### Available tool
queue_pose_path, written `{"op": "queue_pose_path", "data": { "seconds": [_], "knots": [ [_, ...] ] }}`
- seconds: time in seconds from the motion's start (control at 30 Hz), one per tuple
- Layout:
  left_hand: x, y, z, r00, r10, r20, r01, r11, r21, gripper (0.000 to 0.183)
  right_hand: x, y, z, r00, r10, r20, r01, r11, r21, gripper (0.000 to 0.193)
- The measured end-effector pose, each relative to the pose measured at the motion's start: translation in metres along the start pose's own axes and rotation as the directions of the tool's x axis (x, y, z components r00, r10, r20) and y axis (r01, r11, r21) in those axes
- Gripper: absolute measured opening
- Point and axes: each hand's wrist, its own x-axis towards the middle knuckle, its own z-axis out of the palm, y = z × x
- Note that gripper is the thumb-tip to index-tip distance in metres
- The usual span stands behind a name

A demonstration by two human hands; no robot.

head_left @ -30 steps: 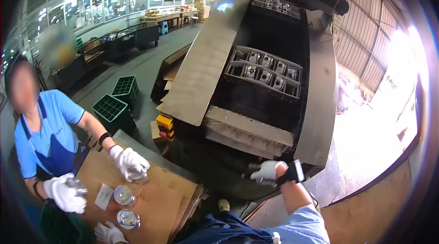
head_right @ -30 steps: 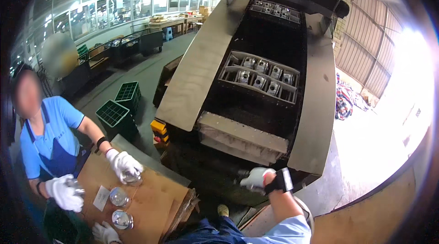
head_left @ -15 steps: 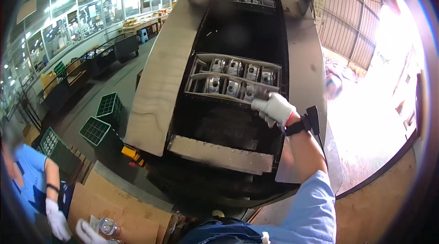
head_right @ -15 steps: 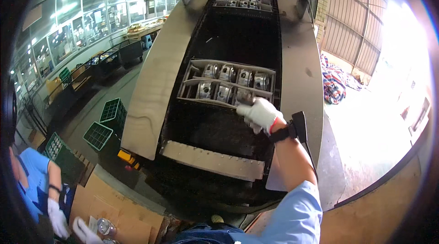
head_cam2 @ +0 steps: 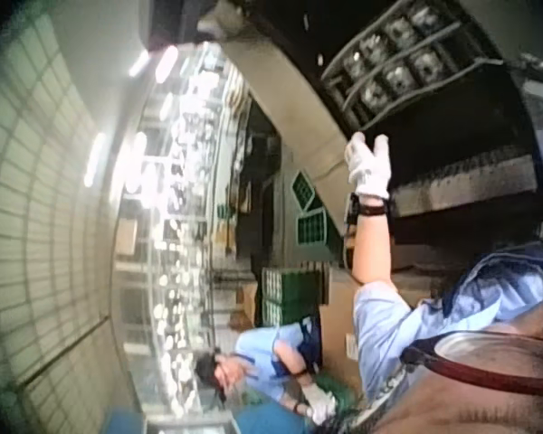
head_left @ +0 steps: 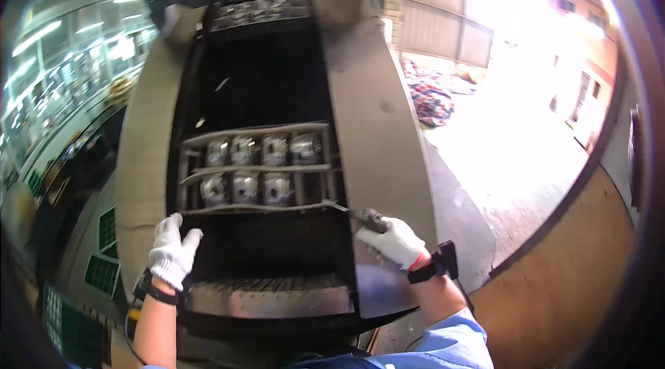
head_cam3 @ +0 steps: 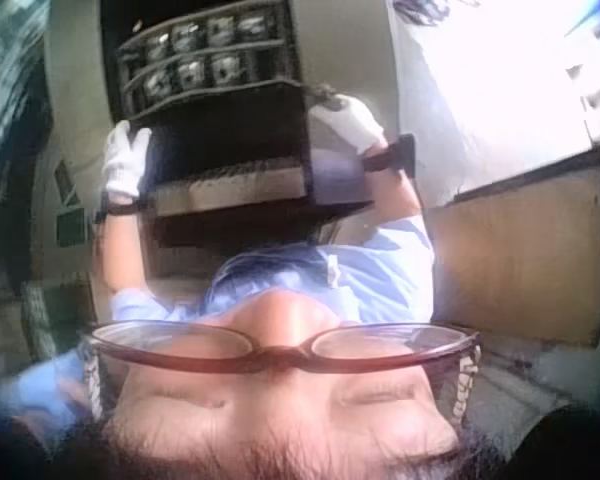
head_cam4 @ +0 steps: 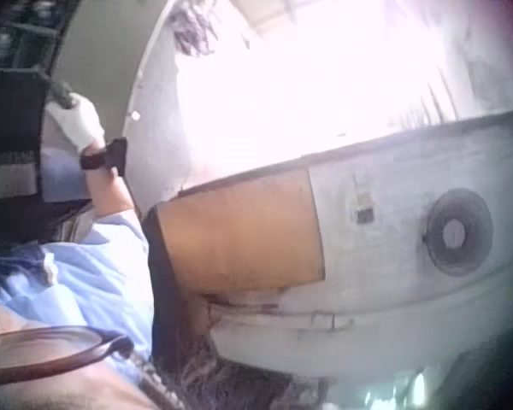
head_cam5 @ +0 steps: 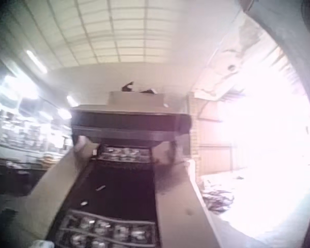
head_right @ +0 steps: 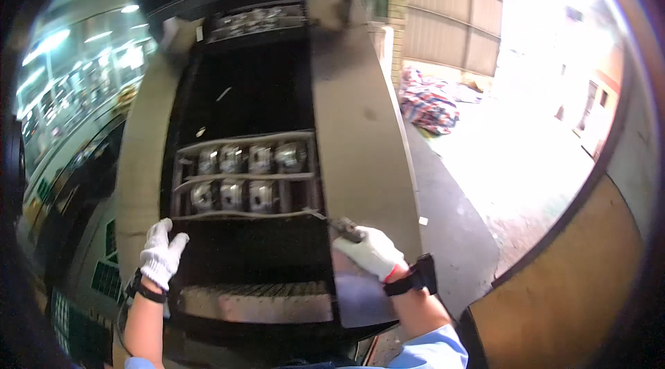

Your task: The person is using an air spray nozzle to clean metal pistons and then placing them on a cardboard sheet for inspection or further processing.

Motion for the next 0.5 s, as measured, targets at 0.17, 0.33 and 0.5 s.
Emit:
{"op": "queue_pose_path", "data": {
  "seconds": [0.17,0.33,0.5],
  "knots": [
    [0.072,0.029,0.076,0.918,-0.246,0.312,0.223,0.969,0.107,0.046,-0.003,0.017,-0.006,0.997,0.021,0.08,-0.037,0.976,0.214,0.028],
    [0.086,0.021,0.08,0.807,-0.398,0.437,0.541,0.795,-0.276,0.052,-0.004,0.01,-0.009,0.994,0.092,0.058,-0.104,0.962,0.254,0.023],
    [0.096,0.006,0.104,0.83,-0.436,0.348,0.557,0.655,-0.51,0.05,0.004,0.003,0.0,0.998,0.063,0.004,-0.062,0.965,0.256,0.019]
  ]
}}
